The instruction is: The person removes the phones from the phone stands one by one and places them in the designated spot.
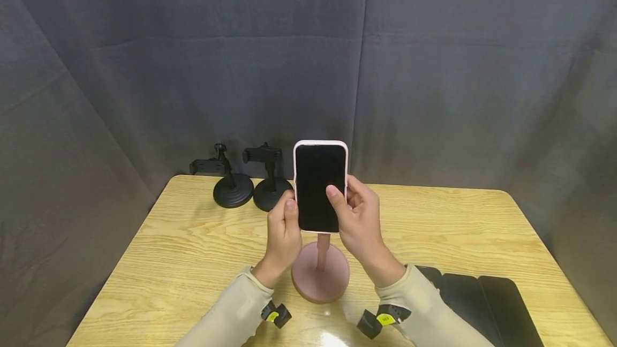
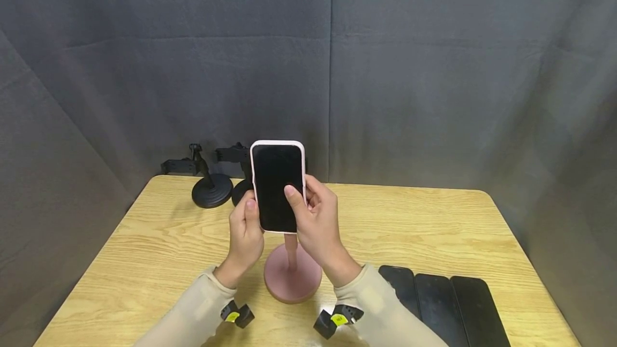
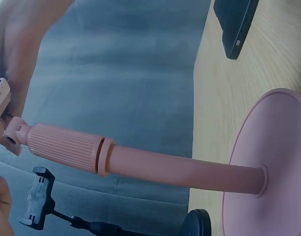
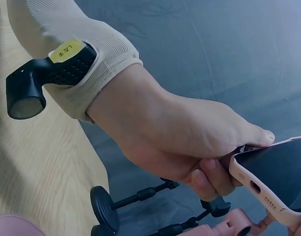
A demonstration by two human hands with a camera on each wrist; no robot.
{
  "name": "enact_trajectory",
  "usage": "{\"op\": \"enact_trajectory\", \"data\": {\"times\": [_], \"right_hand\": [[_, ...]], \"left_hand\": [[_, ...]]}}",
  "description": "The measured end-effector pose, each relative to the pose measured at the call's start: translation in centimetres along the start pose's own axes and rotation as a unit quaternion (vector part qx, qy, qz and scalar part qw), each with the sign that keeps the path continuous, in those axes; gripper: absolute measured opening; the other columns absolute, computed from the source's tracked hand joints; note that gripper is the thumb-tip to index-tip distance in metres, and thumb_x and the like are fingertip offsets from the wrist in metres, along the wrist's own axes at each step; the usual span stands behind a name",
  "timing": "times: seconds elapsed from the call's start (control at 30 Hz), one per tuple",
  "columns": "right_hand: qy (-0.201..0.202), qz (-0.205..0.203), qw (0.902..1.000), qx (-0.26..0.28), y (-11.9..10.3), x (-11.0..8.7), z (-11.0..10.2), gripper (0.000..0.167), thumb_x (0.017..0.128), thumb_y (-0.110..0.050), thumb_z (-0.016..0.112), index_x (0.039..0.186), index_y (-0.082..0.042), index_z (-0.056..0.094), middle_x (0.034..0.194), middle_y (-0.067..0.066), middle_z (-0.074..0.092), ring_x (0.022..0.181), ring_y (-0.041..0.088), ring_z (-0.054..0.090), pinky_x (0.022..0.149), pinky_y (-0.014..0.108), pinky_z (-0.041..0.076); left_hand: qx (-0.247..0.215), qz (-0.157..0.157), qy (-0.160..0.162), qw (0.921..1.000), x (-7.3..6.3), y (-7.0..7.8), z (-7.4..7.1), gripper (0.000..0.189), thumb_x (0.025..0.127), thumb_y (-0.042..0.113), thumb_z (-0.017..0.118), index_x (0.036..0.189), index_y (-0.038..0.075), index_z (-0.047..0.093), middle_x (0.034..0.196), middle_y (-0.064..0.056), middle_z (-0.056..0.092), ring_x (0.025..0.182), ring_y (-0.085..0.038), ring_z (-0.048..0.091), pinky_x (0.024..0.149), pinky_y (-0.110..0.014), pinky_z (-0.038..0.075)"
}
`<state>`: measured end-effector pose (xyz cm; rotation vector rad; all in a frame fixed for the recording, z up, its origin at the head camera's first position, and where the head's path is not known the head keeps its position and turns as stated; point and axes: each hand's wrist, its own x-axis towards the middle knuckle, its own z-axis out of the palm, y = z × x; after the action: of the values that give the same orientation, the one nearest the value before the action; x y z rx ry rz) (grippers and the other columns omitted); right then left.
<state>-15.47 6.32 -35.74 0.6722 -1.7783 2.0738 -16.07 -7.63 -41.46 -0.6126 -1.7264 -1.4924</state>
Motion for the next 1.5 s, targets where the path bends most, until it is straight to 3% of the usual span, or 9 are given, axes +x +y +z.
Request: {"op": "enact_trajectory", "data": {"times": [0.07,0.23,0.3,0.43,0.5,0.93,1.5], "right_hand": [[0.004,0.0,1.0,-0.002,0.0,0.0,0.1,0.024,0.097,0.008,0.059,0.119,0.016,0.062,0.094,-0.011,0.077,0.082,0.007,0.076,0.066,0.031,0.064],[0.01,0.006,0.9999,-0.009,-0.1,0.1,0.1,0.023,0.095,0.009,0.061,0.117,0.015,0.064,0.095,0.019,0.077,0.079,0.008,0.076,0.065,0.033,0.064],[0.012,0.013,0.9998,-0.007,-0.2,0.1,0.1,0.023,0.095,0.009,0.06,0.117,0.015,0.064,0.095,0.016,0.078,0.079,0.009,0.077,0.065,0.033,0.064],[0.018,0.033,0.9993,0.006,-0.5,0.1,0.2,0.024,0.096,0.008,0.059,0.119,0.015,0.063,0.091,-0.009,0.078,0.08,0.008,0.077,0.067,0.033,0.064],[0.023,0.038,0.9989,0.014,-0.5,0.1,0.3,0.024,0.097,0.008,0.058,0.119,0.016,0.062,0.09,-0.014,0.077,0.08,0.008,0.076,0.067,0.031,0.064],[0.041,0.04,0.9981,0.021,-0.7,0.3,0.7,0.022,0.097,0.006,0.058,0.117,0.016,0.063,0.085,-0.012,0.077,0.078,0.009,0.076,0.066,0.031,0.064],[0.052,0.063,0.9965,0.017,-1.0,0.5,0.8,0.022,0.097,0.004,0.061,0.115,0.017,0.064,0.081,-0.013,0.077,0.076,0.01,0.076,0.064,0.03,0.064]], "left_hand": [[0.001,-0.001,0.001,1.0,0.0,-0.1,0.0,0.041,0.111,0.019,0.034,0.092,-0.004,0.061,0.072,-0.011,0.048,0.07,-0.007,0.043,0.058,-0.024,0.04],[0.016,-0.005,0.001,0.9999,-0.2,-0.1,-0.1,0.039,0.111,0.018,0.035,0.094,-0.004,0.062,0.071,-0.01,0.045,0.069,-0.007,0.041,0.058,-0.021,0.038],[0.021,-0.006,0.0,0.9998,-0.2,-0.1,-0.1,0.039,0.111,0.019,0.036,0.094,-0.004,0.062,0.07,-0.01,0.045,0.068,-0.007,0.041,0.058,-0.02,0.037],[0.024,-0.003,0.0,0.9997,-0.1,-0.1,-0.2,0.04,0.111,0.021,0.036,0.091,-0.003,0.062,0.069,-0.009,0.044,0.066,-0.008,0.041,0.057,-0.021,0.037],[0.024,0.001,0.0,0.9997,0.0,-0.1,-0.2,0.04,0.111,0.022,0.036,0.09,-0.003,0.061,0.068,-0.009,0.045,0.065,-0.009,0.041,0.056,-0.021,0.037],[0.031,0.019,-0.005,0.9993,0.1,-0.3,-0.6,0.04,0.111,0.022,0.038,0.093,-0.004,0.062,0.069,-0.01,0.049,0.064,-0.011,0.043,0.055,-0.02,0.038],[0.031,0.012,-0.008,0.9994,-0.1,-0.4,-0.7,0.037,0.111,0.02,0.039,0.092,-0.002,0.062,0.069,-0.008,0.047,0.063,-0.009,0.042,0.054,-0.02,0.038]]}}
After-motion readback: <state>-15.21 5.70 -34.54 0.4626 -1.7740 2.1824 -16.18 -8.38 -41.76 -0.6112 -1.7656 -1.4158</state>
